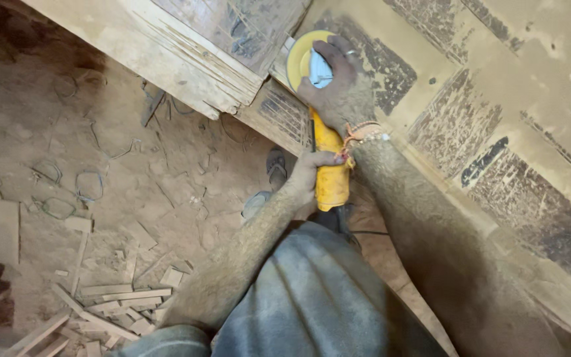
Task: The person uses a power angle grinder with a sanding disc to sand the surface of a wooden beam, moving the tool back and forth across different sections of the wood.
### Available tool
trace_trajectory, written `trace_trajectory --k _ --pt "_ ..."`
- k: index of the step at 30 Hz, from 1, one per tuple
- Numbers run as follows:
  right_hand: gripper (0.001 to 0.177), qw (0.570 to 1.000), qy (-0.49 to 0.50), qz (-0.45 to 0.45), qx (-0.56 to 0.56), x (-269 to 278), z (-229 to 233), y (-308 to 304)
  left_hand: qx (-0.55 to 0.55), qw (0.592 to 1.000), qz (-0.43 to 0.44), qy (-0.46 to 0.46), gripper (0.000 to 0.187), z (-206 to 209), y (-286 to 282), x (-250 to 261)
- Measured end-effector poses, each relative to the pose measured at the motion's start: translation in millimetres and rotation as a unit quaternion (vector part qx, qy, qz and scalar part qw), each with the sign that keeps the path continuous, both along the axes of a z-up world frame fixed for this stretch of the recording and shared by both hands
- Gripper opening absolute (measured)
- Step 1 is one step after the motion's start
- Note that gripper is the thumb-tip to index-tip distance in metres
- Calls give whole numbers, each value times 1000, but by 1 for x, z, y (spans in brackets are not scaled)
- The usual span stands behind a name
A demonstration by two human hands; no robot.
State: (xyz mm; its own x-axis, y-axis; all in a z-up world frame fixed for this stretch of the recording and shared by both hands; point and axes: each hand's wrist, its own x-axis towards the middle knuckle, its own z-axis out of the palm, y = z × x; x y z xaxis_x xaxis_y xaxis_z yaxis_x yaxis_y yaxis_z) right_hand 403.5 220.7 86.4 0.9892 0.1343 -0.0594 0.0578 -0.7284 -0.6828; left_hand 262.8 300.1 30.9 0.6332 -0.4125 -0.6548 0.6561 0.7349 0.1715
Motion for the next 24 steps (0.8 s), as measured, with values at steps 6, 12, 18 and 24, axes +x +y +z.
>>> trace_trajectory --k 6,12,18,24 --pt "63 999 1 -40 -13 -34 -1 -38 19 995 -62 -80 31 -1 -22 -21" --pt "60 996 9 -90 -27 -74 1 -76 47 989 -128 -54 36 -12 -47 -54" --pt "60 991 -28 -129 -34 -126 -10 -127 34 979 -190 -60 39 -12 -87 -88" --pt "58 981 3 -194 -33 -168 -10 -179 20 971 -232 -61 40 -13 -129 -119"
